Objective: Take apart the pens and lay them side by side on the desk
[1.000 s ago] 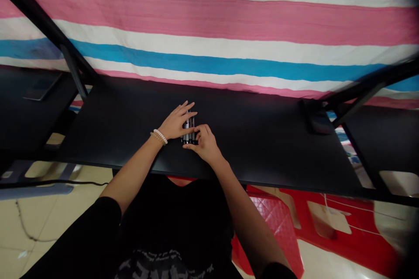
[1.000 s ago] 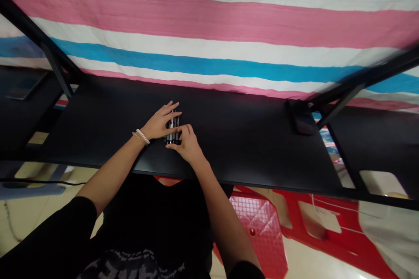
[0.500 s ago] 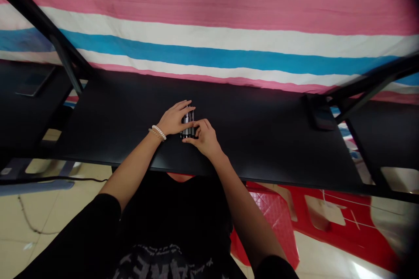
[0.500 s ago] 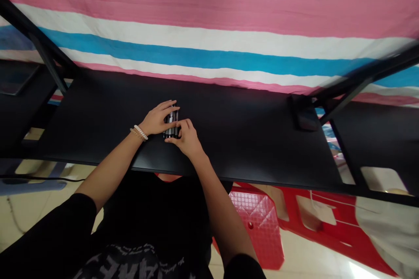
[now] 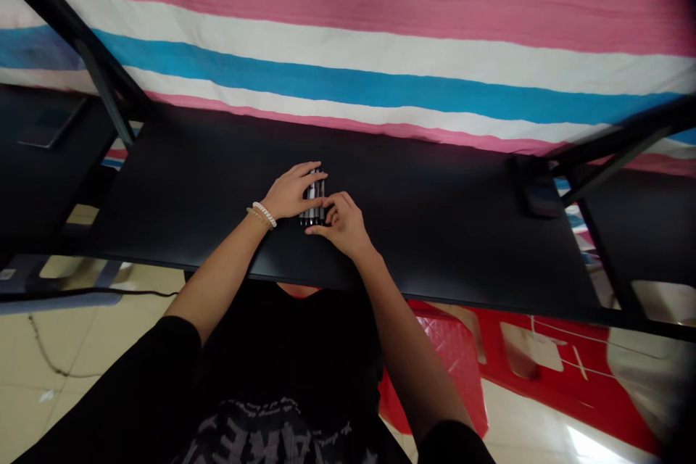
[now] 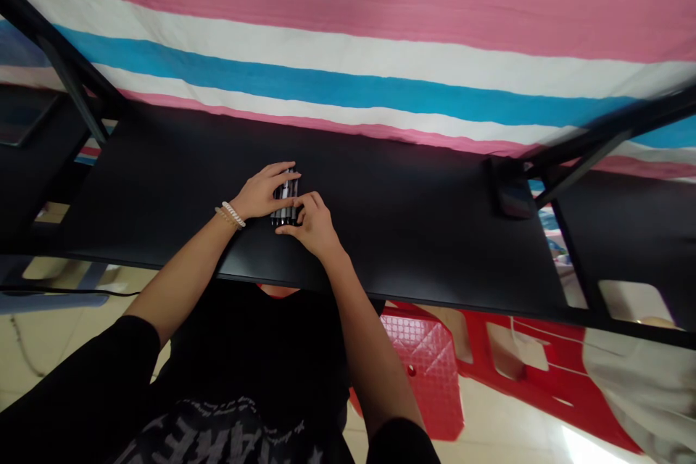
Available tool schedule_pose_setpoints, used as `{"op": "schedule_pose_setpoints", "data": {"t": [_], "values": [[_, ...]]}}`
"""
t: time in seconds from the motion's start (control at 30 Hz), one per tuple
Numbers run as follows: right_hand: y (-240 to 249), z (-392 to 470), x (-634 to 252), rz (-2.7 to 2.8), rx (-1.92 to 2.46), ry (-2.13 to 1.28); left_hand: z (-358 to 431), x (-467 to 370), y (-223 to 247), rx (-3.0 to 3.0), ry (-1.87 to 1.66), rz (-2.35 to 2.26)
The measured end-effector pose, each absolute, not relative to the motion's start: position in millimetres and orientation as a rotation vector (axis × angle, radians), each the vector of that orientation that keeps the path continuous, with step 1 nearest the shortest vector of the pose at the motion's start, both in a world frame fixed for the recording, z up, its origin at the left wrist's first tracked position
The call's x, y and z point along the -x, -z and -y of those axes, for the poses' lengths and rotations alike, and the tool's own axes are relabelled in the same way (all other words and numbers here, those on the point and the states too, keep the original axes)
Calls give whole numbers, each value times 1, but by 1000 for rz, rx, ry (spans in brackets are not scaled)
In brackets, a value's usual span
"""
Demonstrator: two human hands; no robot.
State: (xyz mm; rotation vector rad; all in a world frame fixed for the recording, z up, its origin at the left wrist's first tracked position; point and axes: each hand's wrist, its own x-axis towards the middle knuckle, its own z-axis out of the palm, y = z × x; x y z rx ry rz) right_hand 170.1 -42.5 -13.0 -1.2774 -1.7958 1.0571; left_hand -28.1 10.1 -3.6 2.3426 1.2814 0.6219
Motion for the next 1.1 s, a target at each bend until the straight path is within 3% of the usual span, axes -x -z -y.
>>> {"op": "schedule_pose_setpoints", "data": {"t": [1.1], "values": [[21, 45, -171, 1750, 1133, -928, -9, 26, 1, -2326, -654, -1281]]}}
